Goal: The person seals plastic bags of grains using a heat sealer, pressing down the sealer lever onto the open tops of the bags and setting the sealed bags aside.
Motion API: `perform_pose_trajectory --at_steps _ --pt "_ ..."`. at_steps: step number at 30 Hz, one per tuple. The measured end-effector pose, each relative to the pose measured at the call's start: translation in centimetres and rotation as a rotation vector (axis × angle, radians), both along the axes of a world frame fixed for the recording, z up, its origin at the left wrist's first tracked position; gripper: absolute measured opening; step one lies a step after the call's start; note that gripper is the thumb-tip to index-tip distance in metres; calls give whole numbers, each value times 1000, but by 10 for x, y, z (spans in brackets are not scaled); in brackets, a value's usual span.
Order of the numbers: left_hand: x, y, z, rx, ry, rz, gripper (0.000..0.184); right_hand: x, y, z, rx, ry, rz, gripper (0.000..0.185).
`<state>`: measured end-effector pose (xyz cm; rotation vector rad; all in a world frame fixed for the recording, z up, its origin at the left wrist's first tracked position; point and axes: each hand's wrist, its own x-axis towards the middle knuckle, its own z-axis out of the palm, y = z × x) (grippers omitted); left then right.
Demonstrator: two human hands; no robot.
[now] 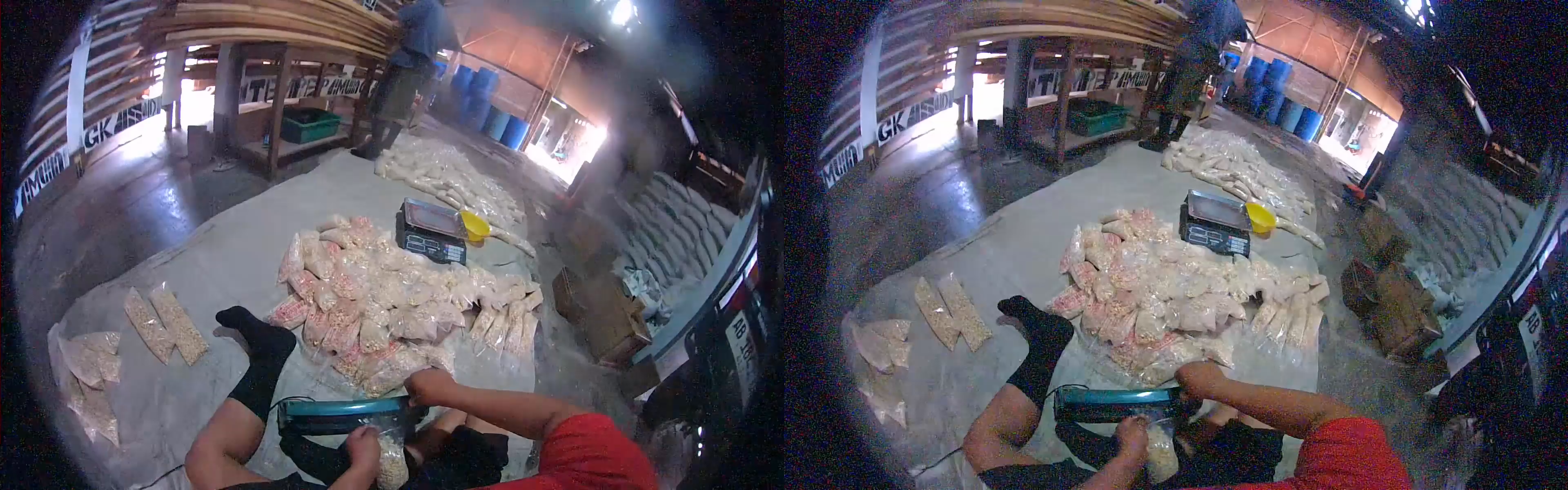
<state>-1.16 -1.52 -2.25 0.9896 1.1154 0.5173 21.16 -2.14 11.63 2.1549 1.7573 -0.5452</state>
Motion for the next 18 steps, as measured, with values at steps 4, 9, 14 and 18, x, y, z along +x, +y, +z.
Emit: perform_pose_trajectory --at_steps 4,9,14,18 --pt "14 6 -49 -142 -133 70 13 21 -20 -28 85 160 -110 37" --pt "9 1 -38 -167 -105 90 15 5 -35 27 404 407 -197 28" --pt "7 9 -66 103 82 -148 28 -54 -95 27 875 144 -196 53" --pt "9 1 -48 -109 -179 23 16 -112 -149 -9 986 280 -435 78"
